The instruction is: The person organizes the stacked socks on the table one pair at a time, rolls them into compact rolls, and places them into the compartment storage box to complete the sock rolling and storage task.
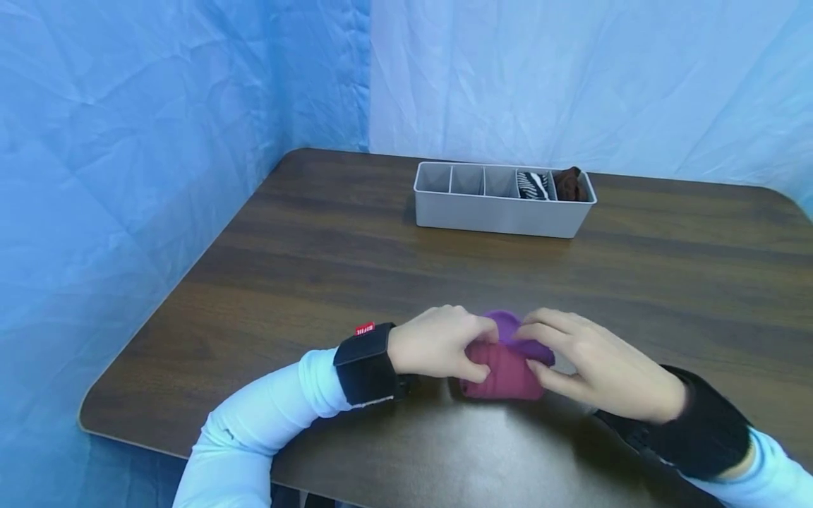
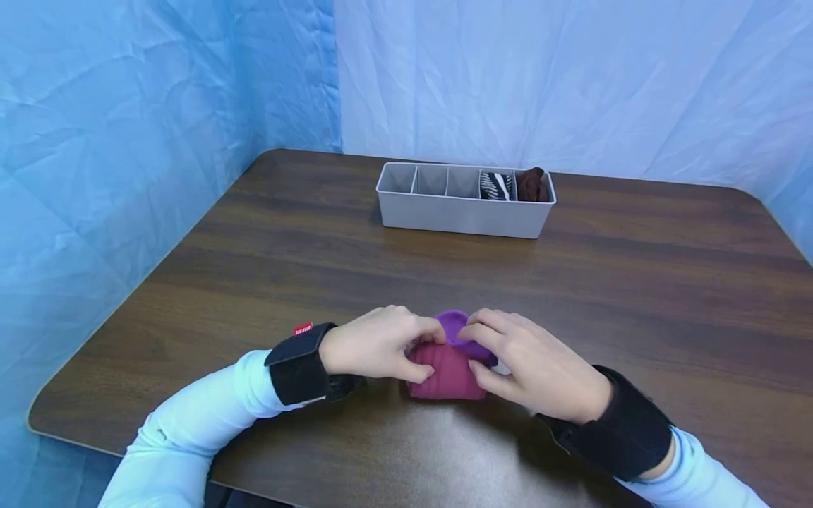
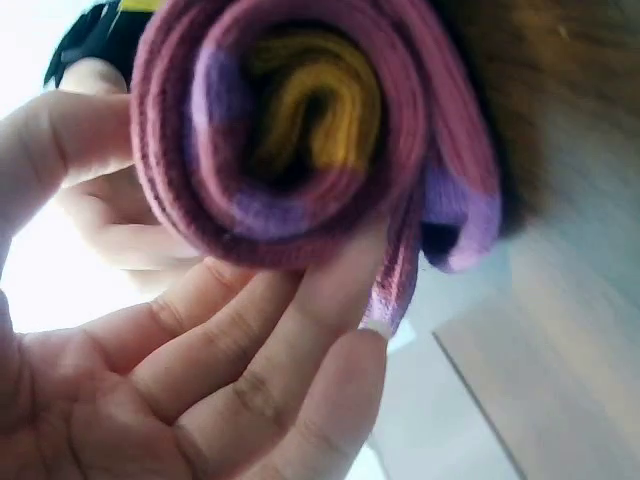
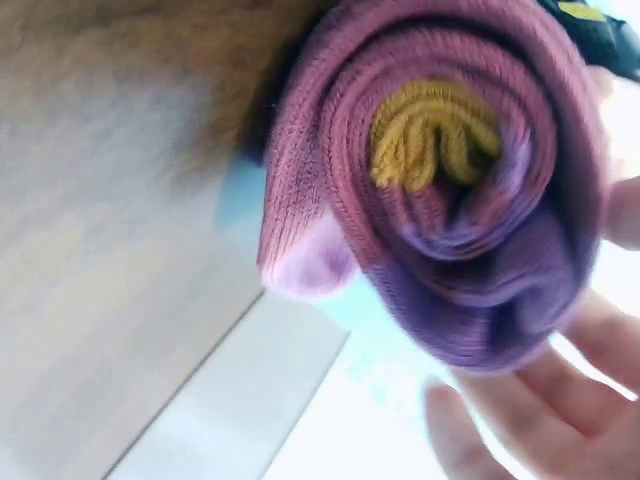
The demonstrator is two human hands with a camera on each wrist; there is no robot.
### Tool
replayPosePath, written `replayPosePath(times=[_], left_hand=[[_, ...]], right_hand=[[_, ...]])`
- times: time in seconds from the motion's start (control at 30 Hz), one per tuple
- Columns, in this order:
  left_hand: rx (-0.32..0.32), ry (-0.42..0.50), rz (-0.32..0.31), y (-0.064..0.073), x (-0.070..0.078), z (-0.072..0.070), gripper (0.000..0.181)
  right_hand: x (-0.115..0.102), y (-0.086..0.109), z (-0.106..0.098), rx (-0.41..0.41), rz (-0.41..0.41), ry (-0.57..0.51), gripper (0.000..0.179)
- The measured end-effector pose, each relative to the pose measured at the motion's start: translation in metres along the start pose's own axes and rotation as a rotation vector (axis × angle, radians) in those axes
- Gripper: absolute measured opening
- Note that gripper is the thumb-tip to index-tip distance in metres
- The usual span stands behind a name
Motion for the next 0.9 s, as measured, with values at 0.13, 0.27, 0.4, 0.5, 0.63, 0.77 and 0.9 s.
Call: replayPosePath(times=[0.13,0.27,0.4,0.5,0.63,0.77,0.9], left_hand=[[-0.051,0.090,-0.079,-0.003,-0.016,0.001,0.027],[-0.105,0.130,-0.131,-0.004,-0.027,0.004,0.029],[-0.149,0.184,-0.140,-0.005,-0.033,0.007,0.029],[-0.151,0.192,-0.122,-0.004,-0.031,0.008,0.029],[-0.050,0.060,-0.083,-0.003,-0.024,-0.002,0.028],[0.129,-0.114,-0.007,0.000,-0.005,-0.019,0.027],[0.281,-0.343,0.097,0.008,0.018,-0.028,0.023]], right_hand=[[-0.008,-0.003,-0.005,0.070,-0.072,0.040,0.035],[-0.012,-0.002,0.001,0.043,-0.111,0.061,0.049],[-0.011,-0.001,0.008,0.015,-0.102,0.074,0.060],[-0.009,-0.002,0.013,-0.007,-0.092,0.090,0.061],[-0.006,-0.004,0.017,-0.037,-0.065,0.124,0.059],[-0.004,-0.005,0.018,-0.045,-0.059,0.135,0.057],[-0.001,-0.006,0.018,-0.051,-0.053,0.132,0.056]])
Point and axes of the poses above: each hand's wrist, its own y-axis away from the middle knuckle, its own z-axis out of the palm, x = y × z, the point moved 10 cm from there along -y, towards the middle knuckle, and after that the axes turned 8 degrees about x, right-handed, at the moved point
